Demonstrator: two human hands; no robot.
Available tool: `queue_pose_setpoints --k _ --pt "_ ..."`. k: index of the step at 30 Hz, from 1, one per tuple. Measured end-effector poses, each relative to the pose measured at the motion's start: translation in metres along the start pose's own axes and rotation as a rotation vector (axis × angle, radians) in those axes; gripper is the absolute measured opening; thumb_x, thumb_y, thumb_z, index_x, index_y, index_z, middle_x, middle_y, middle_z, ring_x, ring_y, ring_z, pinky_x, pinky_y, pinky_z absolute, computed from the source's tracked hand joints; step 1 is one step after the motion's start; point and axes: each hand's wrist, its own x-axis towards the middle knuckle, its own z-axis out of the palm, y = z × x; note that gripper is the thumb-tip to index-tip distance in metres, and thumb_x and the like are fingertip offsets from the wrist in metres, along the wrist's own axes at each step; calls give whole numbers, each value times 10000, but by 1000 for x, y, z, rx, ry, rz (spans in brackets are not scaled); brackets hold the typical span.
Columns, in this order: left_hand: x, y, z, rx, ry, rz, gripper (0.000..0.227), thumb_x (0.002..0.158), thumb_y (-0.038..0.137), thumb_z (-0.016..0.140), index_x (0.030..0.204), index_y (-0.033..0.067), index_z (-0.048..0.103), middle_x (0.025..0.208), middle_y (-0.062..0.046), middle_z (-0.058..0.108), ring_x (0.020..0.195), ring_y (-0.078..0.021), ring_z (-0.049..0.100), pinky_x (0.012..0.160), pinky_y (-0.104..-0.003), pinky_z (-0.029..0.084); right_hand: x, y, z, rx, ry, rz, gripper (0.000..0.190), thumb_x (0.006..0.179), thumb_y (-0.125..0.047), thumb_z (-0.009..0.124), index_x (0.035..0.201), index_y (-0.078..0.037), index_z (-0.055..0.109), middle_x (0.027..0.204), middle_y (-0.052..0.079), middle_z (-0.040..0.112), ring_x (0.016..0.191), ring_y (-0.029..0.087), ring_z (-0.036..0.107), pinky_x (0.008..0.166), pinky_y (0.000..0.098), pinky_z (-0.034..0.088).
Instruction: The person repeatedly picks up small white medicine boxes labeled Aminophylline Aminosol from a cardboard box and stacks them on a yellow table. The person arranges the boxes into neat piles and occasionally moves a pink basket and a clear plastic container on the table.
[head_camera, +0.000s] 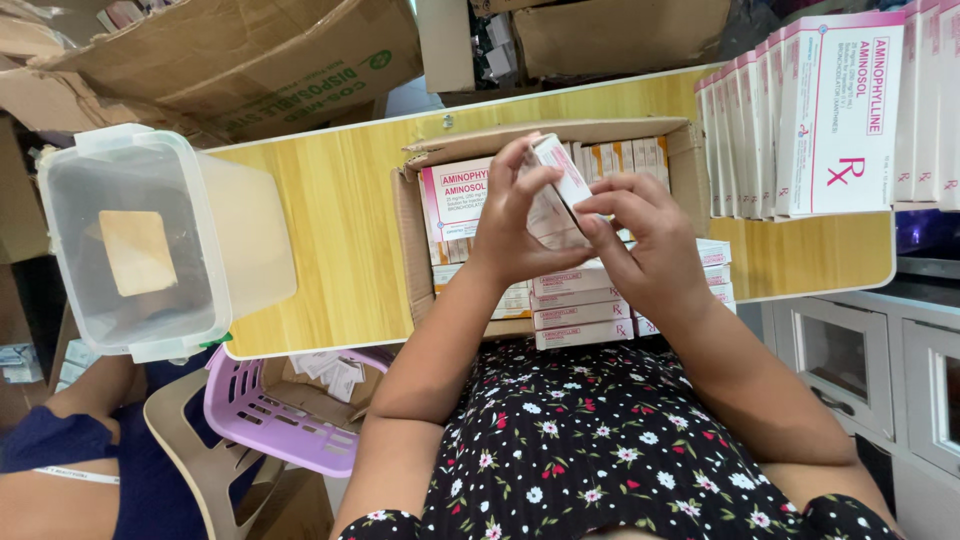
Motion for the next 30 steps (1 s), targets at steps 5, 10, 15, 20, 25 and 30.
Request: queue_pose_setpoints --k 5,10,15,20,25,30 --pt "2 3 8 4 43 -80 1005 696 466 993 1466 230 392 1570 -199 300 1460 -407 423 1198 -513 484 -11 -15 -2 -275 -37 -179 471 881 -194 795 1297 -6 678 1371 213 605 1205 388 634 984 442 531" --pt "8 5 9 203 5 -6 1045 677 482 991 1516 273 404 1598 -178 270 1477 -422 390 1226 -540 447 -4 -6 -10 -397 -43 -244 442 877 -186 821 1264 -14 695 1369 240 627 1193 403 644 981 449 539" --pt "6 -3 5 60 -6 -36 989 833 451 940 1578 226 329 1632 -234 155 1466 -370 389 1221 -470 462 11 22 -15 -284 28 -200 216 972 -113 816 1147 -26 726 1195 184 726 1102 330 736 933 391 591" --pt "-37 -10 -16 63 102 -330 559 896 339 861 1314 105 574 1351 -121 520 1244 -244 546 1014 -377 547 8 36 -45 -68 58 -65 185 1011 -16 815 1171 -5 722 1216 169 736 1057 209 720 896 307 583" --pt "-81 -1 -24 -388 -289 -373 224 938 243 764 1042 51 713 1036 -43 698 983 -198 663 933 -352 526 -8 35 -69 64 -19 180 383 864 1 823 1198 -1 637 1088 164 688 998 200 635 869 318 559" --pt "-105 18 -13 -187 -83 -389 200 863 205 804 993 60 759 994 -127 566 954 -252 590 884 -374 501 -13 24 -70 123 -358 21 506 811 -22 795 1272 -45 587 1130 84 752 1107 191 727 944 326 581"
